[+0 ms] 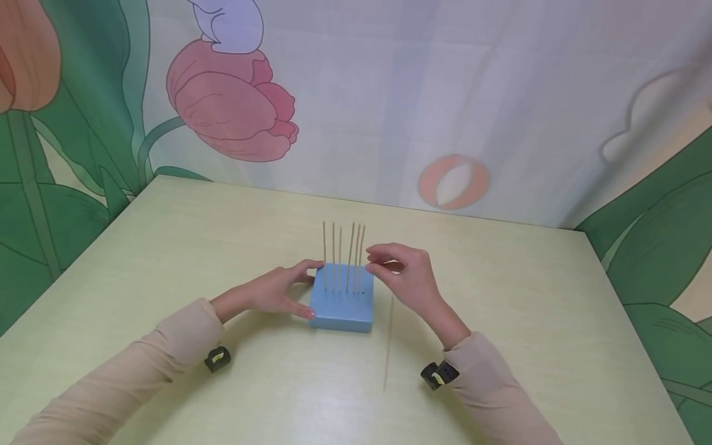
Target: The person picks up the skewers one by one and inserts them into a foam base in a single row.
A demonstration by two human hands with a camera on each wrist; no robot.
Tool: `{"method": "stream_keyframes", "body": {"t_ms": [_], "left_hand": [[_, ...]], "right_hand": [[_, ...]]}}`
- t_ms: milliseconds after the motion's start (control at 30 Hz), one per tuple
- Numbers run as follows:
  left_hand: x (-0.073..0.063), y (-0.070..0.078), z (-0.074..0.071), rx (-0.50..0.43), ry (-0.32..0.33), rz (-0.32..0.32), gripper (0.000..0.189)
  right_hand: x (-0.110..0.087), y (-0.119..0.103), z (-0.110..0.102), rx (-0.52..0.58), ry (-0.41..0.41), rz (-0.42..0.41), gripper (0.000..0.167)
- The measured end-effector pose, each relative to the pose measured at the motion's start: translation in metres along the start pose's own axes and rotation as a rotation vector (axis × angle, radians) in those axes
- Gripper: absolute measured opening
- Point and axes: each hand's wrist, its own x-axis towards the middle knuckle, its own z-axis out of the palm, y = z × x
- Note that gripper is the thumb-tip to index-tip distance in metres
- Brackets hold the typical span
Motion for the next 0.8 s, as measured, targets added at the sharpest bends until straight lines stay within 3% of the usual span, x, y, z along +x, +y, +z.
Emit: {"method": "stream_keyframes", "body": {"t_ms": [433,633,800], "left_hand": [[0.000,0.000,0.000,0.009,0.006,0.004,0.092],[0.000,0.001,-0.001,0.005,0.007,0.005,0.092],[0.000,0.002,-0.001,0.007,0.002,-0.001,0.093]], "right_hand": [[-0.016,0.028,-0.028,-0.142,-0.195,0.232,0.036],[-0.024,0.044,-0.033,-0.270,-0.362,0.251,0.061],[-0.032,0.059,-0.034,-0.383,-0.448,0.234,0.077]]}}
